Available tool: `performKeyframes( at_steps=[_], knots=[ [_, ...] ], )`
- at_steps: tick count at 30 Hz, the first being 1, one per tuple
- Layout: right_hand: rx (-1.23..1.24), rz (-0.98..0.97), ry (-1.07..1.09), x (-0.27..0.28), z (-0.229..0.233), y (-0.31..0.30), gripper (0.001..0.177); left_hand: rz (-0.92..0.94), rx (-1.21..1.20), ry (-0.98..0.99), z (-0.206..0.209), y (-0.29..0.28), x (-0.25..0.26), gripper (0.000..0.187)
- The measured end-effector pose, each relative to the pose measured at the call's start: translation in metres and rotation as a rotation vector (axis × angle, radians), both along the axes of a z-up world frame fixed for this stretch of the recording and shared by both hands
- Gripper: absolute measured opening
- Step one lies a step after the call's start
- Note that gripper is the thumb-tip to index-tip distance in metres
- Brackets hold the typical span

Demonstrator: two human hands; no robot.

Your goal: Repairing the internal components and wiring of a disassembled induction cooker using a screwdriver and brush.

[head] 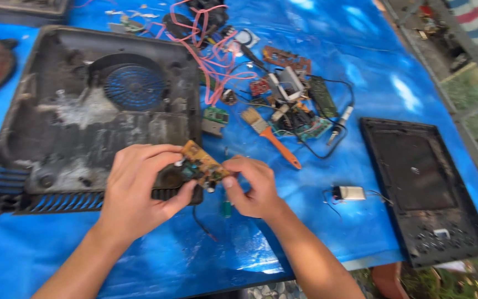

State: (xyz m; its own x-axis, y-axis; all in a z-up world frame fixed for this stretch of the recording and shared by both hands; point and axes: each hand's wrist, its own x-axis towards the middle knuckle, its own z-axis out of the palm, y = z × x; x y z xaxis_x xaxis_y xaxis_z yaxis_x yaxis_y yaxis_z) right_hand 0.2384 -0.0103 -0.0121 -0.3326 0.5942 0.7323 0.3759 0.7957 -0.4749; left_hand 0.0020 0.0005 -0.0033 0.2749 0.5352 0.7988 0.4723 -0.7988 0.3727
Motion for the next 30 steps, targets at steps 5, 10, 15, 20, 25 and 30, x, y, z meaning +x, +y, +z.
performKeyframes(
  at_steps=[5,10,15,20,25,30],
  knots=[
    [-0.006,-0.01,-0.019,0.01,-0.015,0.003,0.033,0.007,0.017,-0.009,0.005,-0.002,0.001,0.036],
    [-0.059,0.006,-0.003,0.005,-0.01,0.002,0.038,0.043,0.021,-0.035,0.005,-0.001,-0.001,0.035],
    [-0.029,-0.043,-0.025,-0.002,-0.002,-0.001,0.03,0.055,0.0,-0.056,0.006,0.0,-0.003,0.033],
    [-0.041,-0.069,0.008,-0.005,0.001,-0.001,0.026,0.054,0.001,-0.06,0.007,0.0,-0.004,0.033],
    [0.008,-0.111,0.02,-0.003,0.001,0.003,0.016,0.044,0.014,-0.064,0.01,-0.001,-0.005,0.031],
    [0.04,-0.164,0.003,0.0,-0.003,0.006,0.016,0.047,0.012,-0.043,0.011,-0.001,-0.005,0.032]
  ],
)
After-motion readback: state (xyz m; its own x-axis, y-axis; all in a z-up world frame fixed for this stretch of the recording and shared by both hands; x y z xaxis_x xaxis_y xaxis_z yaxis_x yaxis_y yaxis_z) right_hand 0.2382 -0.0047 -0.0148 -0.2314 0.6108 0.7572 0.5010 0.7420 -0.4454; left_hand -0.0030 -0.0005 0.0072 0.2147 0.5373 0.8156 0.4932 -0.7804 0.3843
